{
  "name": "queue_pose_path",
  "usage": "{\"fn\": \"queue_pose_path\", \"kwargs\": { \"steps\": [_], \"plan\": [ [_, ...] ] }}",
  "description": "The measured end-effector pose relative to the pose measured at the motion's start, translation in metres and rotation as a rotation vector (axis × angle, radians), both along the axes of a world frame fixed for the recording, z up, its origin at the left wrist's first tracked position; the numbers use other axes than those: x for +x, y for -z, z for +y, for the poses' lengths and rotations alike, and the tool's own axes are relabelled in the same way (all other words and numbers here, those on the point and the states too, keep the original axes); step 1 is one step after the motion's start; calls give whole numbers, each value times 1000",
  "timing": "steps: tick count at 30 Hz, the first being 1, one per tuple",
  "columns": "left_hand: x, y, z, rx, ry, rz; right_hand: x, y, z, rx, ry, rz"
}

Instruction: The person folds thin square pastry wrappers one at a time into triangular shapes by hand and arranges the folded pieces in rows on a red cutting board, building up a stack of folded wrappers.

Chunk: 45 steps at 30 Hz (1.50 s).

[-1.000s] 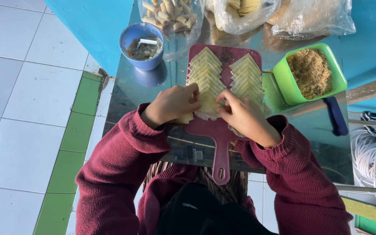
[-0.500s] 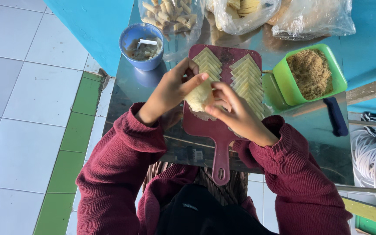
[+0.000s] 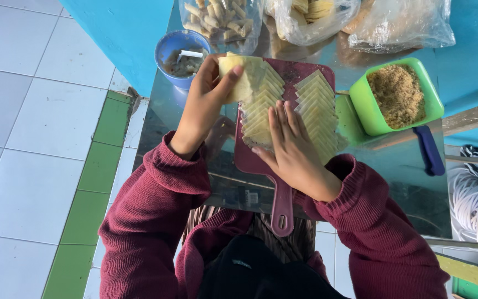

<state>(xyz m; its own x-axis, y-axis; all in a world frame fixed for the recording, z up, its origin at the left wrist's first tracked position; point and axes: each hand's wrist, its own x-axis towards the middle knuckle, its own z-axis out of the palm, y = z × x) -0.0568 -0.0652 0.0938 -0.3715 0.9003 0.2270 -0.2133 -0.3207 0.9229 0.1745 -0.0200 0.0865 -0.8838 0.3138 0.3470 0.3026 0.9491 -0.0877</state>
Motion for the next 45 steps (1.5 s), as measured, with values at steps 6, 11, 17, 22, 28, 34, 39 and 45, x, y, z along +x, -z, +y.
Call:
{"fn": "queue_pose_path", "kwargs": {
  "steps": [6,11,17,22,28,34,39,45],
  "plan": [
    [7,-3,-1,5,36,-31,-5,16,0,-33,44,-105],
    [7,-5,-3,-14,56,-32,-7,24,-4,-76,78,-83],
    [9,-6,-2,-10,74,-77,-11,22,-7,-105,106,-105],
    [9,-7,-3,-15,84,-69,-14,22,-9,-138,101,-91],
    [10,-8,-4,-20,102,-79,-17,26,-10,-155,123,-93],
    [11,-8,-4,-26,115,-101,-19,29,-12,-147,130,-91],
    [11,-6,-4,-25,120,-100,-21,30,-14,-130,147,-68],
    [12,-5,-3,-20,120,-82,-20,32,-13,-109,148,-92]
  ]
}}
